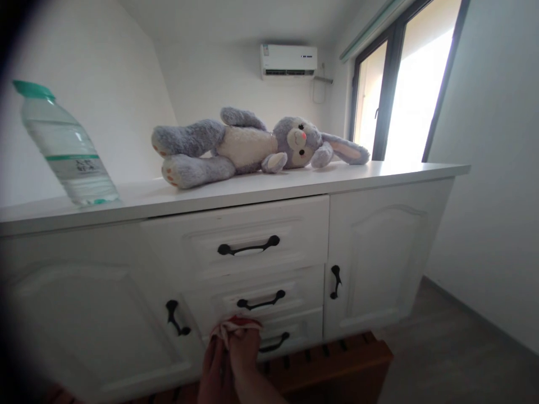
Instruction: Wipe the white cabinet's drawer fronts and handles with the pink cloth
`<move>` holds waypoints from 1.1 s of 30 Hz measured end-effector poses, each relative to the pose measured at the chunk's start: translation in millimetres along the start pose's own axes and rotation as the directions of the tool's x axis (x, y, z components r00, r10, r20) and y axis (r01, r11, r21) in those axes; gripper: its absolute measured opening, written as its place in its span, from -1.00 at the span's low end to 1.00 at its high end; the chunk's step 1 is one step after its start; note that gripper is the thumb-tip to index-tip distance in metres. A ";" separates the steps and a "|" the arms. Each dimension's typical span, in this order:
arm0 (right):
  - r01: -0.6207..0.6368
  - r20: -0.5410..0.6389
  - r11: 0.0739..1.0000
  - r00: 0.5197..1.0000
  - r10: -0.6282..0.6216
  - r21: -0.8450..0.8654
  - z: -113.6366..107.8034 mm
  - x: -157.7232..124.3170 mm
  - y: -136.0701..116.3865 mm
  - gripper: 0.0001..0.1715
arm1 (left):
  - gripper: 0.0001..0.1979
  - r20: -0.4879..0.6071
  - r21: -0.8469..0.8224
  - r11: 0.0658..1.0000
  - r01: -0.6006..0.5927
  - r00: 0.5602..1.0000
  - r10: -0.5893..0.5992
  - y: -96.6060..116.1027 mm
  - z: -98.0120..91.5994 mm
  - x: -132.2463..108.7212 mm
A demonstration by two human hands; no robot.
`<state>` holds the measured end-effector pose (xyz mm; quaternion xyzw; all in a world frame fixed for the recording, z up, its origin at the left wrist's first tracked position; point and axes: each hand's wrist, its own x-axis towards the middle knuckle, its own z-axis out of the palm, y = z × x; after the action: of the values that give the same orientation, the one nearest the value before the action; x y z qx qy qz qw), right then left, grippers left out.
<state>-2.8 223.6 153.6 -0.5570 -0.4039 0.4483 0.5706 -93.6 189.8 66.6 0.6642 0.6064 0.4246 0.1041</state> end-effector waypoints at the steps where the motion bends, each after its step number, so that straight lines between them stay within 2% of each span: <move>1: -0.026 0.019 1.000 0.999 0.026 0.012 17.8 -4.7 -2.2 -0.85 | -0.58 -0.038 0.028 1.000 0.001 0.999 0.000 -11.4 -14.4 2.7; 3: -0.082 0.050 0.995 0.996 0.080 0.054 42.9 -13.7 -15.7 -0.86 | -0.61 -0.081 0.044 0.999 0.011 0.997 -0.008 -17.4 -44.2 10.0; 5: -0.068 0.112 0.986 0.992 0.051 0.149 53.3 -21.9 -40.9 -0.84 | -0.60 -0.137 0.039 0.999 0.009 0.991 -0.004 -2.7 -72.8 18.9; 8: -0.001 0.217 0.936 0.973 -0.080 0.352 48.7 -31.7 -86.3 -0.76 | -0.46 -0.309 0.043 0.998 -0.048 0.949 0.059 38.5 -105.1 31.7; 9: -0.028 0.238 0.920 0.969 -0.072 0.392 44.2 -33.9 -98.7 -0.72 | -0.41 -0.331 0.044 0.994 -0.100 0.937 0.109 52.0 -111.5 35.1; 12: -0.198 0.240 0.901 0.965 0.109 0.385 27.6 -34.8 -119.0 -0.56 | -0.34 -0.314 0.072 0.982 -0.172 0.931 0.186 80.7 -115.9 43.2; 14: -0.261 0.262 0.900 0.949 0.174 0.350 15.0 -29.4 -122.1 -0.51 | -0.36 -0.249 0.073 0.985 -0.159 0.953 0.172 91.1 -109.4 49.2; 17: -0.216 0.312 0.937 0.942 0.126 0.274 -10.5 -15.0 -126.3 -0.54 | -0.41 -0.174 0.013 0.988 -0.154 0.973 0.154 104.9 -92.0 60.8; 19: -0.187 0.328 0.954 0.939 0.103 0.235 -35.2 -4.4 -132.6 -0.56 | -0.43 -0.148 -0.030 0.988 -0.152 0.978 0.146 119.8 -76.6 68.0; 22: -0.200 0.314 0.957 0.941 0.128 0.211 -84.0 9.9 -143.3 -0.55 | -0.44 -0.096 -0.065 0.985 -0.162 0.983 0.156 155.0 -48.5 75.3; 25: -0.174 0.204 0.968 0.969 0.137 0.179 -136.2 21.6 -149.6 -0.52 | -0.43 0.010 -0.108 0.972 -0.207 0.978 0.209 198.4 -19.4 79.7; 28: -0.141 0.068 0.976 0.989 0.131 0.167 -175.7 30.8 -145.0 -0.54 | -0.38 0.143 -0.174 0.961 -0.213 0.960 0.239 230.9 3.4 81.2; 30: -0.129 0.039 0.984 0.991 0.125 0.123 -190.8 35.8 -130.8 -0.55 | -0.38 0.209 -0.206 0.956 -0.208 0.945 0.250 237.4 14.0 78.3; 33: -0.092 0.030 0.996 0.995 0.092 -0.014 -198.6 41.7 -92.0 -0.52 | -0.43 0.285 -0.231 0.951 -0.207 0.920 0.269 222.7 25.6 66.6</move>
<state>204.9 211.4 233.3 -0.5719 -0.3893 0.4799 0.5395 77.4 204.8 225.4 0.7786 0.4515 0.3813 0.2114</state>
